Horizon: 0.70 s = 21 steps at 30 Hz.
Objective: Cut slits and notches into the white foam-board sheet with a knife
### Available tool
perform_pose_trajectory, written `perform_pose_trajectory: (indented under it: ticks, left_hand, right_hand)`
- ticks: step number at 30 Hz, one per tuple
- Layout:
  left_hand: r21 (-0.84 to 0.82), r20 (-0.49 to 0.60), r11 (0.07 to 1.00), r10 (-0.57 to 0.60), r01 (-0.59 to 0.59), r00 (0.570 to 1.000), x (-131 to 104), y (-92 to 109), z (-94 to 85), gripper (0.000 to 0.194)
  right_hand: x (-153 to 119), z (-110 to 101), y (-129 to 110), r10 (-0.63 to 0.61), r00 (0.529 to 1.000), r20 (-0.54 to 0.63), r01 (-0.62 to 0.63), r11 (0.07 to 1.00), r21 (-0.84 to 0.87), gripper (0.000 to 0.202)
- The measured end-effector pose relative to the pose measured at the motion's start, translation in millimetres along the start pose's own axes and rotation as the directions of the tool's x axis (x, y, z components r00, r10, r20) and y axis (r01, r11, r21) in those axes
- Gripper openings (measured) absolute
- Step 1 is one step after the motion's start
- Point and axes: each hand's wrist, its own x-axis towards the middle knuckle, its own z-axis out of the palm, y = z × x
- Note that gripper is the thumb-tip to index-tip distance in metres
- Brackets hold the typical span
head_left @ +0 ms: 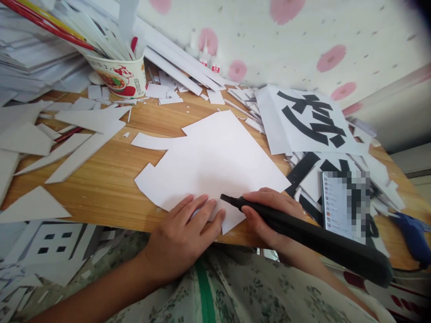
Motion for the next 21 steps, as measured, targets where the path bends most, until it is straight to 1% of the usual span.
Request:
perform_pose_trajectory:
  ticks: [6,14,16,19,21]
  left_hand:
    - [0.001,-0.002,1.000,0.002,-0.002,1.000,-0.3,0.2,0.2,0.023]
    - [0.017,-0.009,1.000,-0.003,0.003,1.000,-0.9,0.4,-0.4,0.023]
    - [0.021,-0.011,1.000,-0.006,0.007,1.000,-1.2,0.1,-0.4,0.023]
    - [0.019,-0.010,1.000,-0.005,0.005,1.000,-1.7,0.1,-0.2,0.023]
    - [0.017,-0.006,1.000,-0.004,0.004,1.000,-1.8,0.1,-0.1,0.024]
  right_hand:
    - [1.2,-1.8,-1.7,0.023,0.999,0.033,-0.022,1.000,-0.011,0.007]
    - [1.6,-1.7,-0.5,-0.036,0.999,0.027,0.036,0.999,-0.018,0.006]
    - [1.8,-3.3,-2.4,-0.012,0.999,0.047,0.014,0.999,-0.033,0.006]
    - [0.9,-6.8,-7.5,0.066,0.994,0.082,-0.060,0.996,-0.073,0.008]
    - [0.0,-8.6,-10.1,0.092,0.991,0.097,-0.084,0.993,-0.083,0.009]
